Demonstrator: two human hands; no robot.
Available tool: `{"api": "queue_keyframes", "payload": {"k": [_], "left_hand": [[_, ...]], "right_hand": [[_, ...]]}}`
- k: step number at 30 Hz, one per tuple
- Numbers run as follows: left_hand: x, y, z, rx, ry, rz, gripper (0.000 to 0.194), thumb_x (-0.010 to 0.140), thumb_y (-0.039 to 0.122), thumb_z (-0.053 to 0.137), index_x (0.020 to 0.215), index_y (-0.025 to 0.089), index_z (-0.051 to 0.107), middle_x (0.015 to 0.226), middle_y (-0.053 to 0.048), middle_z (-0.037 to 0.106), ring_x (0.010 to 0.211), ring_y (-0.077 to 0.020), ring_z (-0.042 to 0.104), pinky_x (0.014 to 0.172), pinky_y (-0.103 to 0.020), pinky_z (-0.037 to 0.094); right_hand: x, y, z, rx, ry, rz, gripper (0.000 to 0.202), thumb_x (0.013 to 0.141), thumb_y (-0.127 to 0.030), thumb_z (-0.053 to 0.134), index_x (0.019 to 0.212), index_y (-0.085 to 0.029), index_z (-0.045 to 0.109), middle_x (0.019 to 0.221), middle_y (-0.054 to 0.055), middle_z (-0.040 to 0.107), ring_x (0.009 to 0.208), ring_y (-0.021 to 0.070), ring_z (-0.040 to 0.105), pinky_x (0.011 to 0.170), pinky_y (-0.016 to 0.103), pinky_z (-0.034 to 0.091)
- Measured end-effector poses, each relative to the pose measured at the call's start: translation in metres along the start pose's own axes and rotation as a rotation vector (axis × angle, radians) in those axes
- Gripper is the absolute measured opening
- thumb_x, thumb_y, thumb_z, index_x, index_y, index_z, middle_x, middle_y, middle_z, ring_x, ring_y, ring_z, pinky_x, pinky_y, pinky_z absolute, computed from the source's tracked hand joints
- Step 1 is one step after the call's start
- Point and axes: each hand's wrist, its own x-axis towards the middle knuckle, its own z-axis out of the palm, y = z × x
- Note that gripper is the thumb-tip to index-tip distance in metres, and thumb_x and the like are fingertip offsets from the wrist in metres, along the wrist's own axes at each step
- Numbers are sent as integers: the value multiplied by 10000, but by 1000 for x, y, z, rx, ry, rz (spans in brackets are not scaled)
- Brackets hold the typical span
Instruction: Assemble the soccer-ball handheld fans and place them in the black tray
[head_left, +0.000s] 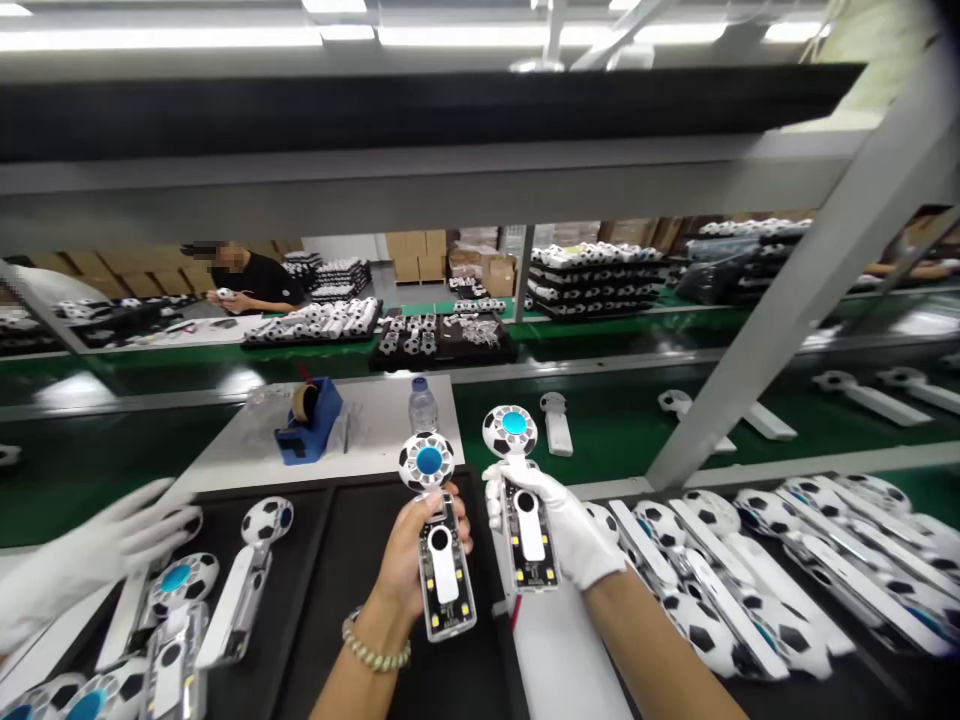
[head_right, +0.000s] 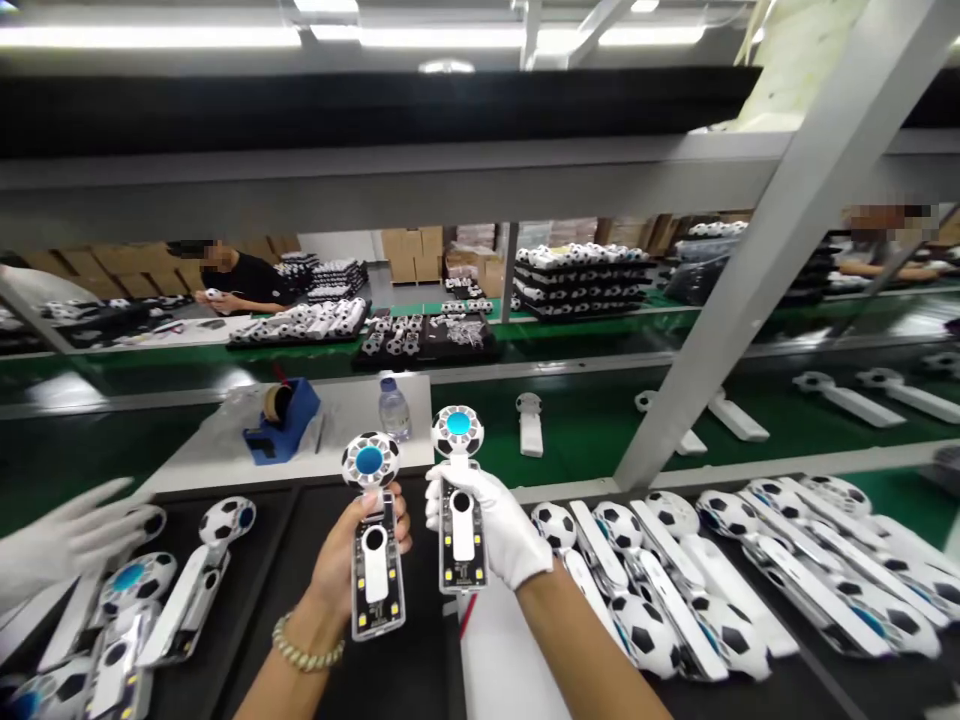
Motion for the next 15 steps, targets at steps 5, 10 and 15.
{"api": "queue_keyframes", "payload": {"k": [5,10,15], "left_hand": [[1,2,-3,-20,21,-34,217,817,313,537,889,119,600,680,-22,592,541,-106,541,495,-218,428],[1,0,-1,31,37,-76,355,835,424,504,878,87,606,677,-58,632,512,-109,558,498,-218,444],[2,0,-6,81,23,-44,398,862,452,456,869,83,605,657,-66,644,492,-113,567,481,-217,444]], "right_hand": [[9,11,2,-7,-90,27,100,761,-229,645,823,-151,655,752,11,661,688,118,622,707,251,480],[13,18,3,-47,-96,55,209,759,-240,650,957,-174,657,840,25,684,781,154,633,783,300,476],[15,27,2,-41,-43,74,193,758,-243,656,937,-172,641,633,-32,607,552,82,563,570,204,461]]}}
